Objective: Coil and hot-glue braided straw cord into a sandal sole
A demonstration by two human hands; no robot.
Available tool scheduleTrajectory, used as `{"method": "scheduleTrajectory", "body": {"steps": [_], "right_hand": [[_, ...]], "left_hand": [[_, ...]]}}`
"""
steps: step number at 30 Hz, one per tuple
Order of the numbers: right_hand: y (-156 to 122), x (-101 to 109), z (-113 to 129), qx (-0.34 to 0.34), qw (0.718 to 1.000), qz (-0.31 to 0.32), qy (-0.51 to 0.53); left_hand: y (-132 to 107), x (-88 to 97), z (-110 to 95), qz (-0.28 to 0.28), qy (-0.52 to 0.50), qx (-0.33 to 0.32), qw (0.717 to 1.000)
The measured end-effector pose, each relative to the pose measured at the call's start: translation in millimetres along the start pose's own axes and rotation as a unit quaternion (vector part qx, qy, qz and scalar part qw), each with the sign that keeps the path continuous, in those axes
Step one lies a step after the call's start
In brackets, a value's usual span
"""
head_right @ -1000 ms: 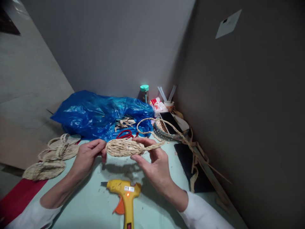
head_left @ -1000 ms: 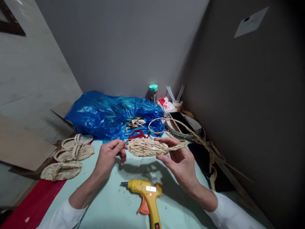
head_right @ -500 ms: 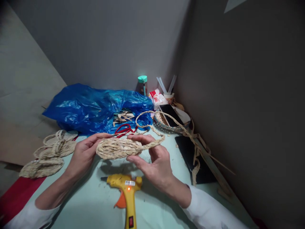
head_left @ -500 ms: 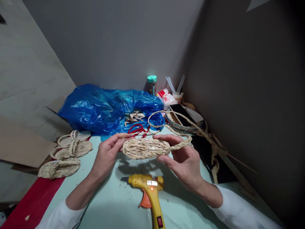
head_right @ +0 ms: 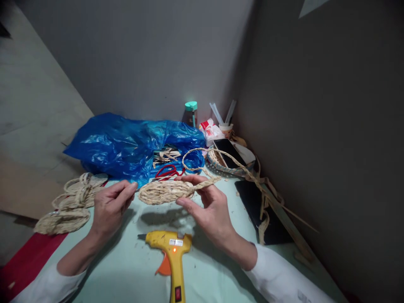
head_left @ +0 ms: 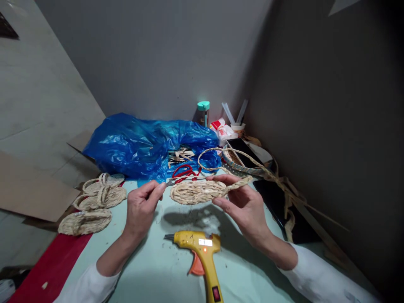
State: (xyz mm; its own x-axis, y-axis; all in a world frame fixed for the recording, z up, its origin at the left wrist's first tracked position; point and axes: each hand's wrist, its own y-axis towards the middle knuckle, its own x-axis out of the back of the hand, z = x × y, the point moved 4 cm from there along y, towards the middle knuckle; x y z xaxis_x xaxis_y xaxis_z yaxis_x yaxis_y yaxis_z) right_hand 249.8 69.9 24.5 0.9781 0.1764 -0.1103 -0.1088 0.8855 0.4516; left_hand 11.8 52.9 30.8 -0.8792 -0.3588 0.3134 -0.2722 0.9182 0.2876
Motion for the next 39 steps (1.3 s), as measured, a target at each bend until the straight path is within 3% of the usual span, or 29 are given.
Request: {"method": "scheduleTrajectory", "body": {"steps": [11, 19, 32, 39], "right_hand": [[2.6, 1.1, -6.1, -0.029, 0.999, -0.012, -0.019], [1.2, 2.8, -6.5, -0.028, 0.999, -0.006, -0.029], [-2.5, 10.6, -15.6, -0.043, 0.998, -0.012, -0.052], [-3.7, 17.8, -23.3, -0.068, 0.996, -0.034, -0.052]], "left_hand": [[6.4, -9.7, 1.6, 0.027, -0.067, 0.015, 0.997], [7.2, -8.3, 3.8, 0.028, -0.077, -0.022, 0.996], [6.3, -10.0, 8.9, 0.045, 0.008, -0.104, 0.994], [0.3, -13.4, 14.3, 0.007, 0.097, -0.188, 0.977]]}}
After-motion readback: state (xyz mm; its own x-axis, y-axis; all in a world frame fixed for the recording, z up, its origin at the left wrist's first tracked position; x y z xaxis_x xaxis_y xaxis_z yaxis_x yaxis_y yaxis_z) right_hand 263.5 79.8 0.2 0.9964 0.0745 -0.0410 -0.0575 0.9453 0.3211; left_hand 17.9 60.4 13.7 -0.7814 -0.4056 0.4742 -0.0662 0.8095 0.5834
